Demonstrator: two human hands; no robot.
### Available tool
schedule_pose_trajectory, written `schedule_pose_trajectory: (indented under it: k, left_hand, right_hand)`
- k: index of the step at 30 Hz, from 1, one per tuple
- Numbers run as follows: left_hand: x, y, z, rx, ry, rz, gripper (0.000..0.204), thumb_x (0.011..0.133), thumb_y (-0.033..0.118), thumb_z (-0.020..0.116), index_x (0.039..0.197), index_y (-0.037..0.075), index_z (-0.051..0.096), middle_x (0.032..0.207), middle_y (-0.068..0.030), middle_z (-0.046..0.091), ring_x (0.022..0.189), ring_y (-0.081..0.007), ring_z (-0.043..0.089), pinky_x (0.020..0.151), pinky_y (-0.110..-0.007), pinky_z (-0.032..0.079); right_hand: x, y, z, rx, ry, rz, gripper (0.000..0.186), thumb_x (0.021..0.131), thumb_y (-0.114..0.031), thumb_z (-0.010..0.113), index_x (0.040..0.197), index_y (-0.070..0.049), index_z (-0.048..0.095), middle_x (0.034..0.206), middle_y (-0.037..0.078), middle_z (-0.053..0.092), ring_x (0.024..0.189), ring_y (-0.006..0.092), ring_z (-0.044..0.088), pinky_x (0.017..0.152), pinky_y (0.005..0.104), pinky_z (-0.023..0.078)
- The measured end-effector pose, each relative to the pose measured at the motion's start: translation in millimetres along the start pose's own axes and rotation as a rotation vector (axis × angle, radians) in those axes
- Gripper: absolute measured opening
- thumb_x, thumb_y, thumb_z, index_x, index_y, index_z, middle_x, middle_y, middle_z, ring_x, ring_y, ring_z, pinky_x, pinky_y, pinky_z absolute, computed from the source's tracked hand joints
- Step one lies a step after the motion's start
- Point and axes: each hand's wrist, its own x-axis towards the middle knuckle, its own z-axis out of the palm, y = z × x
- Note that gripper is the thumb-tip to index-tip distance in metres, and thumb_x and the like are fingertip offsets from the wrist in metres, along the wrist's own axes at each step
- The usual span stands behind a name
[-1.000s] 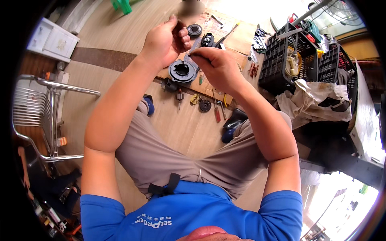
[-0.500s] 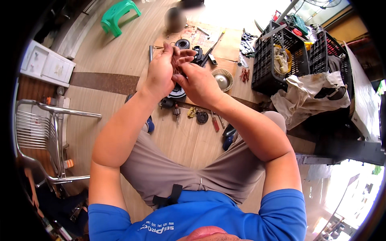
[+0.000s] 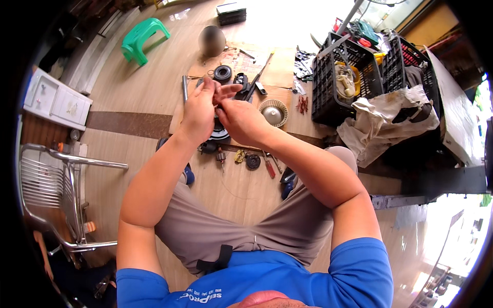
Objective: The person repairs an electric motor by handling and reassembling internal components like the rotor and housing.
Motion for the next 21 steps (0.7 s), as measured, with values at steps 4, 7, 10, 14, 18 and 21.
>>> schedule_pose_trajectory:
  k: [4, 7, 10, 14, 18, 21]
  left_hand:
    - [2.0, 6.0, -13.1, -0.002, 0.056, -0.112, 0.042, 0.105, 0.042, 0.029, 0.082, 0.01, 0.045, 0.107, -0.022, 0.065, 0.097, -0.0256, 0.062, 0.086, -0.038, 0.05]
    - [10.0, 10.7, -22.4, -0.094, -0.062, -0.141, 0.04, 0.106, 0.038, 0.028, 0.081, 0.01, 0.042, 0.099, -0.0248, 0.067, 0.089, -0.0269, 0.066, 0.083, -0.037, 0.053]
    - [5.4, 24.6, -13.9, -0.097, -0.133, -0.122, 0.038, 0.105, 0.037, 0.033, 0.094, 0.006, 0.052, 0.1, -0.0208, 0.068, 0.093, -0.0257, 0.066, 0.083, -0.035, 0.053]
    - [1.1, 33.0, -18.8, -0.012, -0.179, -0.128, 0.029, 0.102, 0.027, 0.045, 0.102, 0.002, 0.06, 0.098, -0.0156, 0.069, 0.093, -0.0237, 0.068, 0.082, -0.035, 0.055]
    - [3.1, 27.7, -27.6, 0.027, -0.187, -0.045, 0.025, 0.1, 0.026, 0.051, 0.1, 0.003, 0.06, 0.094, -0.0122, 0.069, 0.092, -0.0236, 0.069, 0.082, -0.033, 0.055]
    - [4.4, 19.4, -23.6, 0.046, -0.139, -0.007, 0.026, 0.1, 0.026, 0.051, 0.098, 0.001, 0.06, 0.086, -0.0109, 0.069, 0.091, -0.0242, 0.069, 0.082, -0.033, 0.055]
  right_hand:
    - [5.9, 0.0, -7.8, -0.05, -0.101, -0.01, 0.026, 0.095, -0.018, 0.047, 0.086, 0.004, 0.058, 0.087, 0.025, 0.064, 0.087, 0.0408, 0.062, 0.08, 0.0489, 0.048]
    - [12.2, 14.6, -0.1, 0.059, 0.167, -0.309, 0.022, 0.095, -0.018, 0.049, 0.09, 0.001, 0.06, 0.082, 0.023, 0.062, 0.082, 0.0428, 0.059, 0.073, 0.0486, 0.047]
    - [9.2, 13.0, -4.1, 0.202, 0.1, -0.074, 0.025, 0.098, -0.019, 0.049, 0.088, 0.0, 0.063, 0.07, 0.016, 0.061, 0.065, 0.0329, 0.06, 0.062, 0.0401, 0.048]
    - [6.3, -1.8, -27.0, 0.505, -0.133, 0.104, 0.036, 0.103, -0.022, 0.044, 0.078, 0.0, 0.058, 0.057, 0.001, 0.052, 0.049, 0.0087, 0.049, 0.048, 0.026, 0.04]
    - [5.1, -4.4, -31.0, 0.679, -0.29, 0.193, 0.037, 0.103, -0.023, 0.042, 0.078, 0.0, 0.056, 0.055, 0.001, 0.05, 0.048, 0.008, 0.047, 0.047, 0.0259, 0.038]
    - [4.0, -3.4, -17.3, 0.557, -0.17, 0.068, 0.035, 0.101, -0.024, 0.044, 0.081, 0.001, 0.057, 0.061, 0.009, 0.058, 0.054, 0.019, 0.057, 0.054, 0.0319, 0.044]
